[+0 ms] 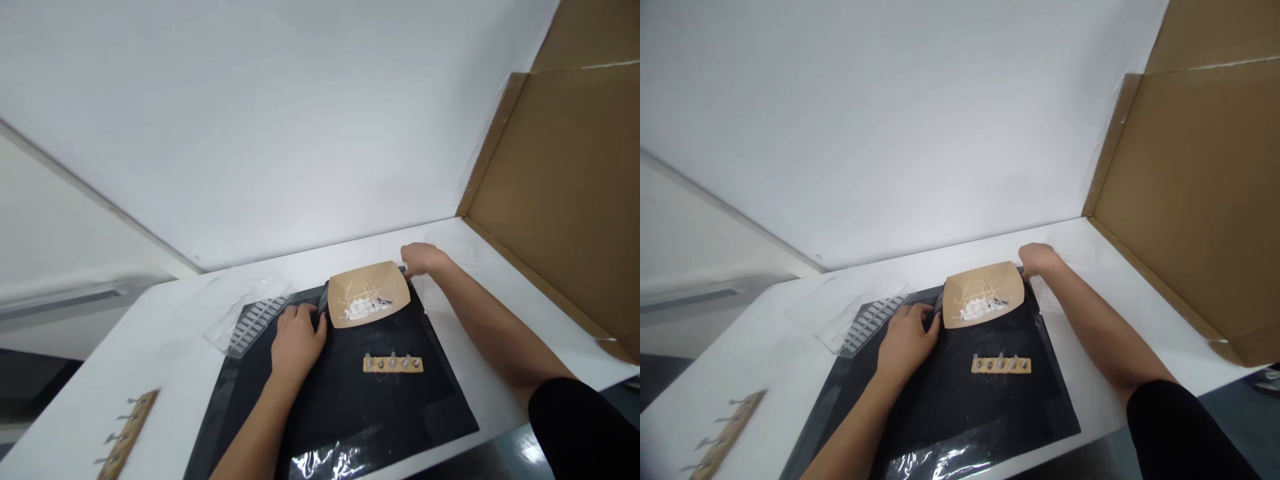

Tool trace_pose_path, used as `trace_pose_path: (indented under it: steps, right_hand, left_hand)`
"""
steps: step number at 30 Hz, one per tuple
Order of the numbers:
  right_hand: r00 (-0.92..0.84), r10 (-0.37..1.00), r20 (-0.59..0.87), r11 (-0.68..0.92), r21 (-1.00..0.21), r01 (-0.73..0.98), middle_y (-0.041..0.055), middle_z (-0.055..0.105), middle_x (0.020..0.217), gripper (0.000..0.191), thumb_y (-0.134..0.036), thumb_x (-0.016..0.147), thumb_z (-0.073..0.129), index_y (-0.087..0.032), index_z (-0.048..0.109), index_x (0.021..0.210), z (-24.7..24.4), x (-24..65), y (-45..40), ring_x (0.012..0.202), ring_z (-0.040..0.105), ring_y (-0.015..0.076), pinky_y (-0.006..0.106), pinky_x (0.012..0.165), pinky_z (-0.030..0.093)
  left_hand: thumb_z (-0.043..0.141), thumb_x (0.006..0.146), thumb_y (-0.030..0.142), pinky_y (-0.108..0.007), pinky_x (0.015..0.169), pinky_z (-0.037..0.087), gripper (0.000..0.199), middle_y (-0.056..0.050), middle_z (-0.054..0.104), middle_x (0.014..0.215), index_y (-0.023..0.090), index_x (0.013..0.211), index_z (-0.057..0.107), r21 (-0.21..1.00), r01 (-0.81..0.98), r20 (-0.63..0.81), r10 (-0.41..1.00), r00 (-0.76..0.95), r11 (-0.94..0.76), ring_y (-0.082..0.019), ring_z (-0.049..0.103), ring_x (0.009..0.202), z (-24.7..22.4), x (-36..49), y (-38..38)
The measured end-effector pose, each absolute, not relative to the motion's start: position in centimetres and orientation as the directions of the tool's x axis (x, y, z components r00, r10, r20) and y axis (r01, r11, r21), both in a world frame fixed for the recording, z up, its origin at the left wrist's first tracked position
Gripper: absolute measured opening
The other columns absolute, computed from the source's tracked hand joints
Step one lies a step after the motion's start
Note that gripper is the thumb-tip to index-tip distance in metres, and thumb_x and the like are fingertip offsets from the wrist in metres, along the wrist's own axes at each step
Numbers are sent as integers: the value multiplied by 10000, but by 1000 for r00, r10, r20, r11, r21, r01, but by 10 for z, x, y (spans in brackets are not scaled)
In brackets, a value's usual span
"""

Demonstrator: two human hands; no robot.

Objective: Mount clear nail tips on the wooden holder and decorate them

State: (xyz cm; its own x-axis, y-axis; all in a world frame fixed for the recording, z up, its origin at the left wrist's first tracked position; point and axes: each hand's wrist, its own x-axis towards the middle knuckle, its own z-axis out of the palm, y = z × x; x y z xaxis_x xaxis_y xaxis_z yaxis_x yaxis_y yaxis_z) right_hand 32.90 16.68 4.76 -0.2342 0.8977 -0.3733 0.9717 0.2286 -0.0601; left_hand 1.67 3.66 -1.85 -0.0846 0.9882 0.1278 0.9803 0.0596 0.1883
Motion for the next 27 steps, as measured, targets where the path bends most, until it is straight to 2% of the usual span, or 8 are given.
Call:
trace_pose_path:
  steps: [6, 14, 19, 23, 27]
  right_hand:
    - [-261, 893, -366, 260, -54, 964, 182, 771, 1138, 526, -449, 688, 938, -145, 781, 1088, 39, 329, 173, 1040, 719, 340, 357, 771, 544]
    - [-355, 847, -396, 313, -167, 935, 148, 788, 1114, 543, -442, 647, 935, -144, 806, 1082, 40, 338, 178, 1006, 722, 313, 335, 777, 518]
    - [-397, 799, -452, 296, -280, 913, 66, 815, 966, 303, -413, 724, 887, -188, 822, 915, 54, 346, 177, 916, 736, 250, 291, 741, 507]
    - [-383, 835, -395, 263, -325, 908, 68, 812, 978, 236, -388, 777, 855, -187, 800, 888, 74, 362, 172, 919, 730, 243, 288, 727, 491]
    - [-357, 897, -261, 255, -353, 900, 80, 786, 1006, 296, -453, 840, 793, -187, 775, 969, 101, 380, 155, 891, 700, 237, 304, 701, 469]
  left_hand:
    - [508, 995, 433, -462, 968, 555, 342, -144, 657, 1102, 178, 1144, 679, 194, 979, 135, 987, -86, 59, -335, 640, 1105, -17, 19, 36]
    - [517, 995, 428, -460, 987, 549, 344, -142, 658, 1102, 168, 1151, 681, 192, 980, 131, 988, -82, 56, -331, 641, 1103, -17, 18, 36]
    - [512, 998, 425, -454, 948, 555, 329, -139, 668, 1101, 181, 1136, 684, 197, 979, 138, 987, -88, 60, -329, 643, 1092, -15, 20, 35]
    - [509, 1003, 414, -436, 925, 550, 276, -120, 674, 1059, 209, 1056, 685, 208, 977, 229, 969, -96, 48, -323, 639, 1088, -12, 18, 34]
    - [533, 986, 365, -418, 889, 534, 208, -91, 666, 960, 214, 953, 673, 258, 965, 420, 905, -75, -40, -304, 647, 1009, -8, 14, 35]
